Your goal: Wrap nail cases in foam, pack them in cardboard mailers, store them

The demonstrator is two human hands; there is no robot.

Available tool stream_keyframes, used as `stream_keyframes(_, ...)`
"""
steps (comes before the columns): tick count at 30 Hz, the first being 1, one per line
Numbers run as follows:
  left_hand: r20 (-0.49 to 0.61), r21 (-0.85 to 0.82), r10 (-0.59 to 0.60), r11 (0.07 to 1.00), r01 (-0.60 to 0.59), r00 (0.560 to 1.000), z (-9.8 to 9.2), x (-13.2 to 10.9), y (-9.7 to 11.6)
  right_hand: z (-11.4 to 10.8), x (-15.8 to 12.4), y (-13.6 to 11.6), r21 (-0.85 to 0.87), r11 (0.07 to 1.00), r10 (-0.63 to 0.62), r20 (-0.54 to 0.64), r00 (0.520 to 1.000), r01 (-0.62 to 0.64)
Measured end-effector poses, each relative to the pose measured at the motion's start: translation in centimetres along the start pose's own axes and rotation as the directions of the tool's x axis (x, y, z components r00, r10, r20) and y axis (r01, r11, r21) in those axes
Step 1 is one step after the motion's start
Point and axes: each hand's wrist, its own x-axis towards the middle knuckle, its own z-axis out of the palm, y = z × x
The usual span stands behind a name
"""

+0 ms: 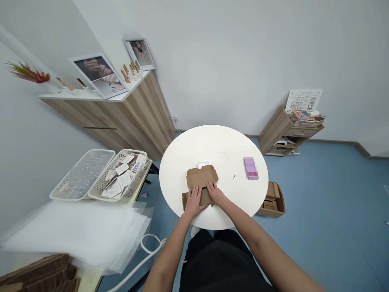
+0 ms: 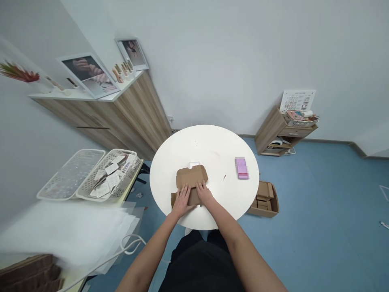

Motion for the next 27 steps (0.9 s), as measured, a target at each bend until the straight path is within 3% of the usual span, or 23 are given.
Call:
stream_keyframes(3,-0.177,-0.044,-0.153,0.988,0.148,0.972,-1.4,-1.8,-1.2,0.0,-0.2,0.3,0.013,1.0,-0.011,0.018,1.0,0.01)
stream_keyframes(5,-0.272,-0.089,-0.332,0.943,0.32,0.903,-1.8,-3.1,-2.2,0.0,-0.3,0.5,0.01,1.0,-0.012,0.018,1.0,0.011)
stream_keyframes(8,-0.25,-0.164,-0.496,0.868,0.468,0.832,-1.5,-4.5,-3.6,0.0,-0.4,0.5,-0.004,1.0,-0.013,0.02,1.0,0.013)
stream_keyframes(14,-0.067,-0.339,-0.493,0.829,0.444,0.868,0.6,-5.6,-3.8,-0.2,-0.7,0.4,-0.026,1.0,0.011,0.038,0.999,-0.01)
stream_keyframes(22,-0.046,-0.504,-0.523,0.747,0.432,0.851,1.2,-3.8,-2.6,-0.5,-0.9,0.3,-0.012,1.0,0.015,0.036,0.999,-0.014)
stream_keyframes(27,-0.087,-0.535,-0.458,0.77,0.346,0.885,0.0,-2.9,-0.5,-0.4,-0.8,0.3,0.003,1.0,0.012,0.029,1.0,-0.012)
